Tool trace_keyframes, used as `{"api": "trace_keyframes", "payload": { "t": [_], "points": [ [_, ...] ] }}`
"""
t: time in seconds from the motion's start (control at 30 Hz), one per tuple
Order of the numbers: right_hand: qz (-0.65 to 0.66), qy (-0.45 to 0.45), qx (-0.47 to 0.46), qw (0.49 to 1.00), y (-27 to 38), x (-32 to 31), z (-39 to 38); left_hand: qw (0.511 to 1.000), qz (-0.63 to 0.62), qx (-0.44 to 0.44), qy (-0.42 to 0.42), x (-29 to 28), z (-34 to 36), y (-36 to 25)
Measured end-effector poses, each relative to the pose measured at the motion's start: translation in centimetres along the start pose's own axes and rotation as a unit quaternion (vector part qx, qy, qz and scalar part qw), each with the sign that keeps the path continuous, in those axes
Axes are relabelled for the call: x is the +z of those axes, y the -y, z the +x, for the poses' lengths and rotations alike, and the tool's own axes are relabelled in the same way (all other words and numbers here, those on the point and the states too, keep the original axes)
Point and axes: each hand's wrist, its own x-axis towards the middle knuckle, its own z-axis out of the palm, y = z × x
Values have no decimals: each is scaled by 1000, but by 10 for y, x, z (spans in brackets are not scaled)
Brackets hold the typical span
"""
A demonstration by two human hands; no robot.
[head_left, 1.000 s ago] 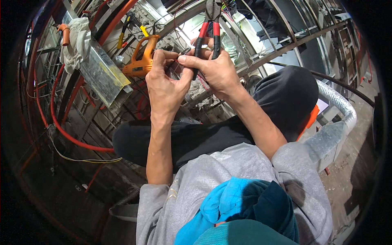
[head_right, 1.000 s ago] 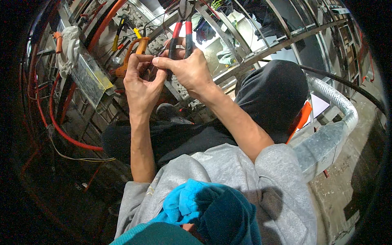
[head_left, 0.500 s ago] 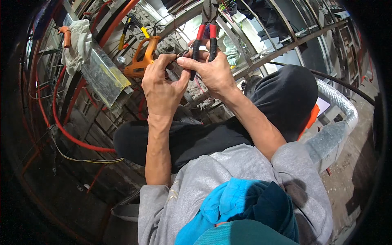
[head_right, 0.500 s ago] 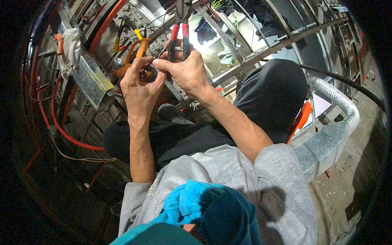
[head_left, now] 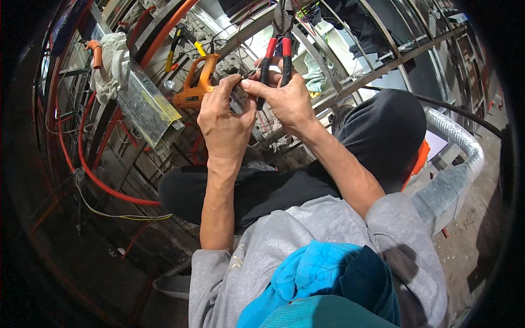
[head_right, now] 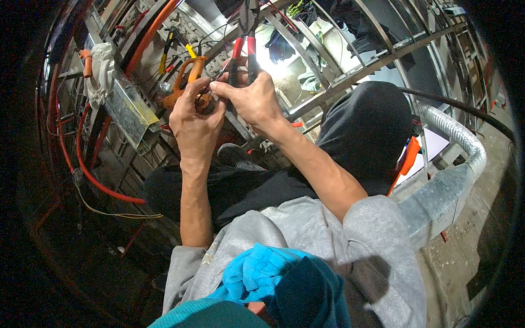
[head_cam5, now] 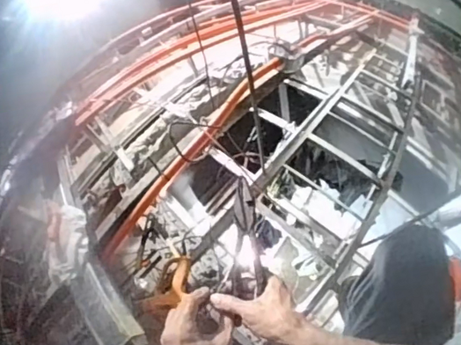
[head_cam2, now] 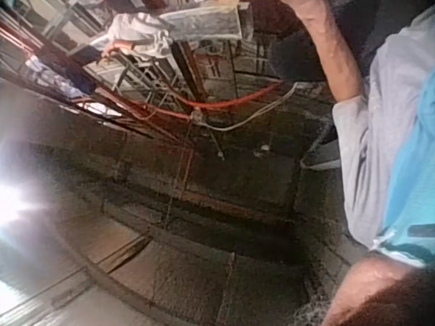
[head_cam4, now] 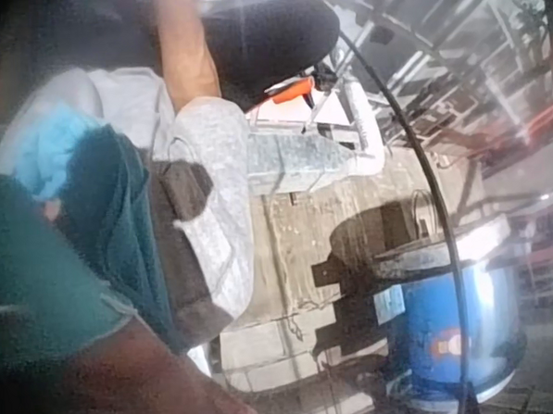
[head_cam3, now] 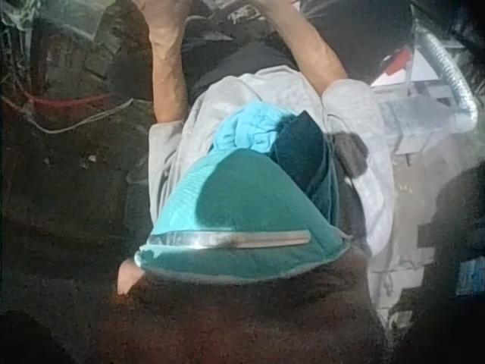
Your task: The person strips electrical wire insulation using pliers and connects the wires together by hand.
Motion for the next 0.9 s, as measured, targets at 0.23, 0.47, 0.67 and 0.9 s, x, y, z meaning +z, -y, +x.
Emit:
{"api": "trace_keyframes", "payload": {
  "t": [0.23, 0.47, 0.67, 0.9],
  "points": [
    [-2, -14, -27, 1000, -11, -1, 7, 998, 50, 34, 5, -1, 6, -6],
    [-7, -16, -23, 1000, -12, 3, 6, 994, 93, 43, 27, -5, 8, -5],
    [-57, -43, -67, 995, -35, 3, 14, 995, 88, 39, 17, 1, 4, 2],
    [-55, -31, -75, 995, -25, 2, 12, 994, 97, 50, 22, -3, 3, 2]
  ]
}}
